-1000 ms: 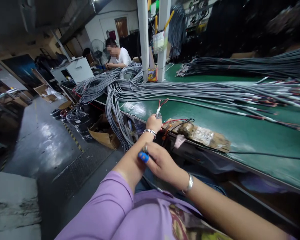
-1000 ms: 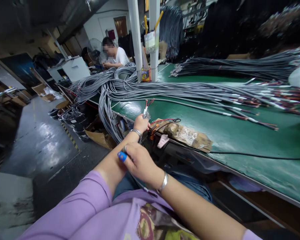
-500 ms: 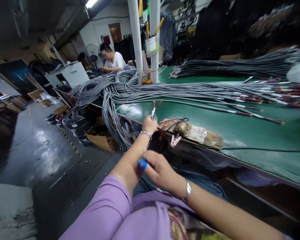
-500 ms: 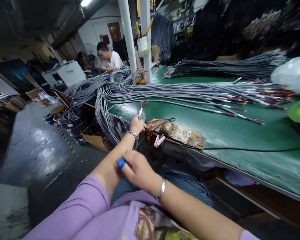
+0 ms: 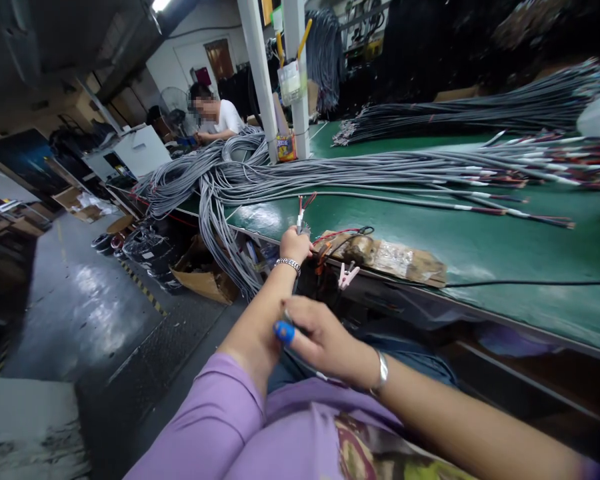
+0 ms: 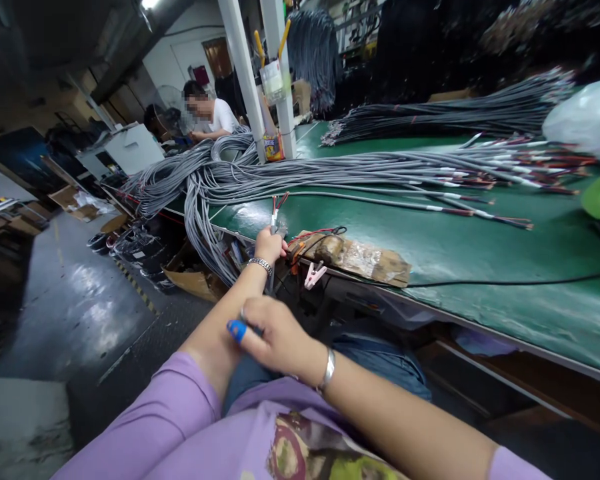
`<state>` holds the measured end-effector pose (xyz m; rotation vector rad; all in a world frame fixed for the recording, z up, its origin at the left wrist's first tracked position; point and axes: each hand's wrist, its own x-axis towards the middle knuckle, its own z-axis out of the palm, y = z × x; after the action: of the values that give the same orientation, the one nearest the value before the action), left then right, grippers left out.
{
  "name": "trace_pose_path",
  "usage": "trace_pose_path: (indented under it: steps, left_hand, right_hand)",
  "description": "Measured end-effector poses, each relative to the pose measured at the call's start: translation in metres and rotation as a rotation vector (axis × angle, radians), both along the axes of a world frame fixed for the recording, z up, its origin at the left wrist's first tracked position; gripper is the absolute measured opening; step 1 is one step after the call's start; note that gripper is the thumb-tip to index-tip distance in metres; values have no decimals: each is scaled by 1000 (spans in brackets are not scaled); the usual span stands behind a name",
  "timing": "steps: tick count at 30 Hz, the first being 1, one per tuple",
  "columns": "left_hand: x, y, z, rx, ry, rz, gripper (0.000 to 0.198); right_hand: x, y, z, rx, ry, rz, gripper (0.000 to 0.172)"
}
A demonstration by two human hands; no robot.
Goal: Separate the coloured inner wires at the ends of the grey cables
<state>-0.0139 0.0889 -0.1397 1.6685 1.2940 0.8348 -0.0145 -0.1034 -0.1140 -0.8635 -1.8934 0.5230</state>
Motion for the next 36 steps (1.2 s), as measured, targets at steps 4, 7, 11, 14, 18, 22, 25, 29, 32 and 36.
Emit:
trace_pose_path:
  steps: [4, 7, 11, 14, 18, 22, 25, 29, 32, 36]
  left_hand:
    - [0, 0, 0, 8, -2, 13, 9]
    - [0, 0, -1, 8, -11, 15, 6]
    - [0, 1, -2, 16, -23, 18, 4]
    - [0, 1, -3, 17, -32, 25, 4]
    - [0, 3, -3, -10, -61, 30, 6]
    - [0, 5, -4, -57, -103, 40, 5]
    - [0, 2, -3, -100, -148, 57, 5]
    - [-5, -9, -1, -161, -229, 86, 5]
    - [-16, -26, -4, -213, -292, 108, 9]
    - [-41, -63, -15, -295, -363, 61, 22]
  right_hand:
    - [3, 5, 1, -12, -14, -110, 32]
    - [-2, -4, 2, 10, -48, 79, 32]
    - [2, 5, 3, 82, -53, -15, 31]
    - [10, 17, 1, 99, -49, -110, 31]
    - [11, -1, -5, -27, -18, 77, 35]
    - [16, -26, -13, -87, 39, 65, 39]
    - [23, -32, -20, -80, 37, -15, 41]
    - [24, -36, -30, -101, 2, -12, 41]
    - [22, -40, -35, -107, -2, -5, 40]
    - [23, -44, -38, -97, 27, 9, 39]
